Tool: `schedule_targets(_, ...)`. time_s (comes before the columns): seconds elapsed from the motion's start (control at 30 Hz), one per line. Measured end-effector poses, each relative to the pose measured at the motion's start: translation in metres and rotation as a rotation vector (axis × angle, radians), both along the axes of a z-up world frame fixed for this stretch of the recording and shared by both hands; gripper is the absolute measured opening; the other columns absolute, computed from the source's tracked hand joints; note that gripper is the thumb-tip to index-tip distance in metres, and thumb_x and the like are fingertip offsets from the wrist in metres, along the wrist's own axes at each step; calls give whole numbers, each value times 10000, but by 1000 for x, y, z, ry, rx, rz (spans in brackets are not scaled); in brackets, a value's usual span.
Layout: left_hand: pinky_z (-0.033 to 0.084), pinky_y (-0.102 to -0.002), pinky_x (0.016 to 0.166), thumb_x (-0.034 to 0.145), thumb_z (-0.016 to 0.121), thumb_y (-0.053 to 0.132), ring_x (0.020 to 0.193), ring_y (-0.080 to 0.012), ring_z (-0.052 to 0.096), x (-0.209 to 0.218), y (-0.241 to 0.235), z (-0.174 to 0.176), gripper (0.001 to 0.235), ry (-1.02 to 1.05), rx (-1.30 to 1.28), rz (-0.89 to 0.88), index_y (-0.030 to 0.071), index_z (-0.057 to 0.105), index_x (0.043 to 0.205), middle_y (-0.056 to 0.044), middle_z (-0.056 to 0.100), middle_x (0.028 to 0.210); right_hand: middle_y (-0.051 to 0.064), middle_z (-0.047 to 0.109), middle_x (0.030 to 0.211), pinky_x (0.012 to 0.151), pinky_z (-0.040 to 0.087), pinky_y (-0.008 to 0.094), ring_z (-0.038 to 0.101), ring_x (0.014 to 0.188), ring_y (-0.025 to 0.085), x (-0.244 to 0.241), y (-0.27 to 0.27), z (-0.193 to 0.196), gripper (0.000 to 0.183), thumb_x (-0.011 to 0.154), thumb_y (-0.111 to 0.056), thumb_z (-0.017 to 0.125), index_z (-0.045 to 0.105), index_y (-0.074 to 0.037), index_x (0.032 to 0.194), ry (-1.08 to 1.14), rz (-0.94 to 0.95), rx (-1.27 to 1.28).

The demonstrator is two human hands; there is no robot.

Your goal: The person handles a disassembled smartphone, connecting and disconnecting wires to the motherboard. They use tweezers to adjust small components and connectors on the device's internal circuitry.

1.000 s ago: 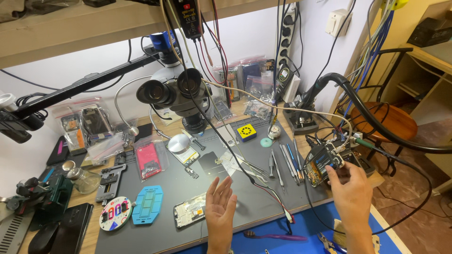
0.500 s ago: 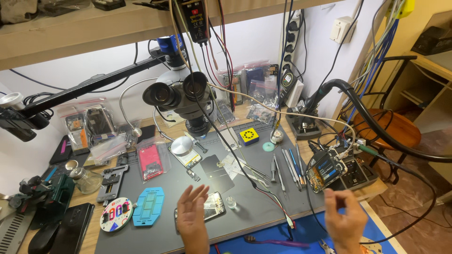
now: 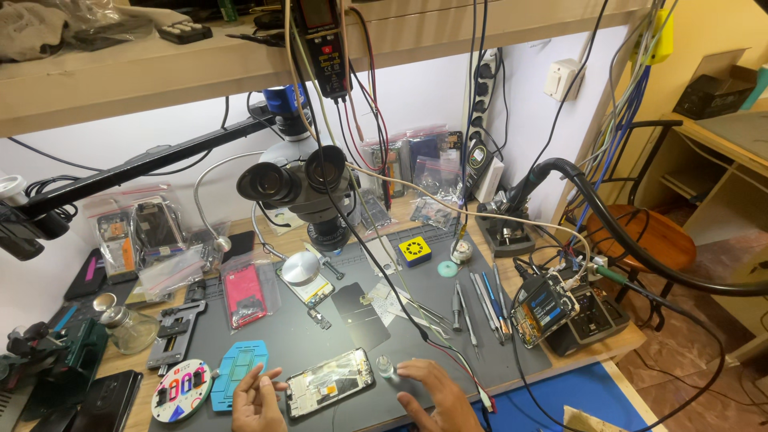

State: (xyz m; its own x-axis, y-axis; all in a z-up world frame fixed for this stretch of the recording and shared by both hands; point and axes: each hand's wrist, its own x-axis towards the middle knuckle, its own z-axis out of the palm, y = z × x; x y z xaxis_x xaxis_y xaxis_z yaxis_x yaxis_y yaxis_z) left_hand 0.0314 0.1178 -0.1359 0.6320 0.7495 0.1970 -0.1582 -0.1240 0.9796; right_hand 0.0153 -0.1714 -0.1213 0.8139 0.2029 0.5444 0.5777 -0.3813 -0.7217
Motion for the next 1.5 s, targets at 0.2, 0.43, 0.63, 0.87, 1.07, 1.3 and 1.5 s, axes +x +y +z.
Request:
schedule_targets(0.2,555,-318,780,1096,550,72,698,-222,663,2,3,-1,274,72,-28,-28,-31,664,1323,-201,782,1064,-25,762,1279,957,568,313,736,1157,158,15,-1,-35,393,982,-476,637,715,-225,1275,208,-52,7)
schedule_targets(0.43,570,-319,788,1075,576,93,677,-213,676,0,1,-3,282,129,-19,-43,-17,693,1306,-198,801,1017,-61,807,1114,837,597,269,780,1031,104,20,2,-45,263,991,-409,650,783,-209,1098,141,-125,-7)
schedule_targets(0.63,621,-290,799,1019,618,121,934,-152,754,-6,1,-2,232,107,101,-154,72,737,1213,-116,829,1033,-26,828,1049,938,551,274,782,1005,137,21,2,-19,163,959,-255,693,788,-154,1045,142,-150,-4)
schedule_targets(0.87,570,-311,781,1020,614,172,862,-144,708,-22,-7,26,228,195,352,-171,114,739,1203,-19,823,1029,31,803,1066,913,545,308,759,1018,189,31,23,24,151,987,-210,660,741,-124,1080,171,-79,-97)
schedule_targets(1.07,584,-351,766,1004,636,53,819,-248,736,-27,-2,27,189,104,418,-106,101,769,1130,-91,811,940,58,796,978,934,579,397,765,992,270,39,33,12,107,1016,-100,699,797,-105,1060,-18,-225,-74)
schedule_targets(1.3,573,-366,832,1040,586,59,916,-242,722,-28,2,28,196,69,357,-155,92,731,1169,-86,776,1008,38,775,1097,1072,503,406,714,1075,245,40,28,3,347,960,-300,743,748,-112,1252,-49,-147,-168)
schedule_targets(1.5,555,-385,918,1041,530,17,992,-255,717,-26,4,23,263,10,259,-104,63,666,1261,-125,765,1091,86,738,1020,959,554,419,720,983,279,50,55,35,265,958,-227,811,753,-87,1176,5,-162,-173)
